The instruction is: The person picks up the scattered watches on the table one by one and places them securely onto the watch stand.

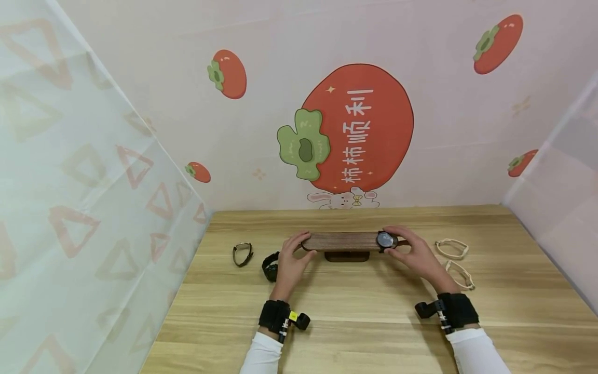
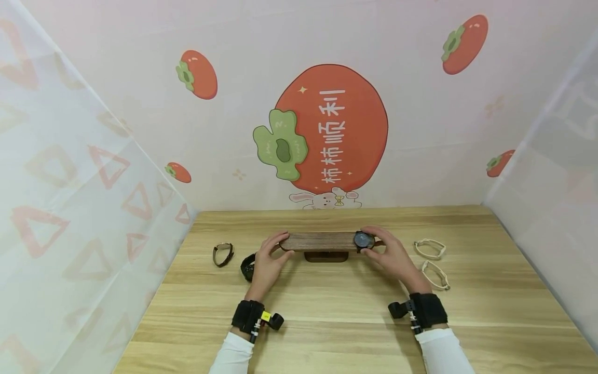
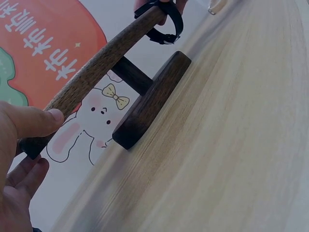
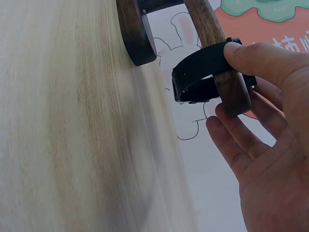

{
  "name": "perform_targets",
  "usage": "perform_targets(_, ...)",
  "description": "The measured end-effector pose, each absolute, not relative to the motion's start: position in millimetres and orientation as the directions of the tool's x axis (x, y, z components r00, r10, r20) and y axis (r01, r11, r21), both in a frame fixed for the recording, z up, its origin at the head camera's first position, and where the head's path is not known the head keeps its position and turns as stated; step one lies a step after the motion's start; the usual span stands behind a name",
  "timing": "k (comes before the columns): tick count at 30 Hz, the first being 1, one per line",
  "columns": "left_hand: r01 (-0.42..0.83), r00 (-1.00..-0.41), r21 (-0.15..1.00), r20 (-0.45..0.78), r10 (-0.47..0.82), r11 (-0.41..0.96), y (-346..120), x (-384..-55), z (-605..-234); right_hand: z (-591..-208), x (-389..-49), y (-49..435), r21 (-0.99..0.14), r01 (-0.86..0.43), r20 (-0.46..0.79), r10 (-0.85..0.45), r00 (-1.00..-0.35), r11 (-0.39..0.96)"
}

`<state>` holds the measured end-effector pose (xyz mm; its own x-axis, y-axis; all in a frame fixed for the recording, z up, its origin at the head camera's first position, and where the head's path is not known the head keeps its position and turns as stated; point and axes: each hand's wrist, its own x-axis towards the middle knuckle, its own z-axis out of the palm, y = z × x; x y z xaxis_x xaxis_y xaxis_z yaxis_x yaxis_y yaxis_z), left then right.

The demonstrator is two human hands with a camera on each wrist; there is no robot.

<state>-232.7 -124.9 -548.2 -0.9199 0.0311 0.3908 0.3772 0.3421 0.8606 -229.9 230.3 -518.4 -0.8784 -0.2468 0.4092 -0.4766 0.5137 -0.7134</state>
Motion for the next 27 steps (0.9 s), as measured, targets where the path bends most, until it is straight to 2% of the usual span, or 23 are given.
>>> perform_targets(9,0.386,-0.916,0.853,0.401,0.033,0.350,-125,-233,-548,-517,-231,223,-0.691,-0.483,0.412,-0.256,-0.874,0.538)
perform_targets(27,0.392,-0.912,0.845,0.410,0.029,0.363,-125,-234,-550,-521,-239,219,-0.707,-0.431,0.336,-0.271,-0.902,0.560)
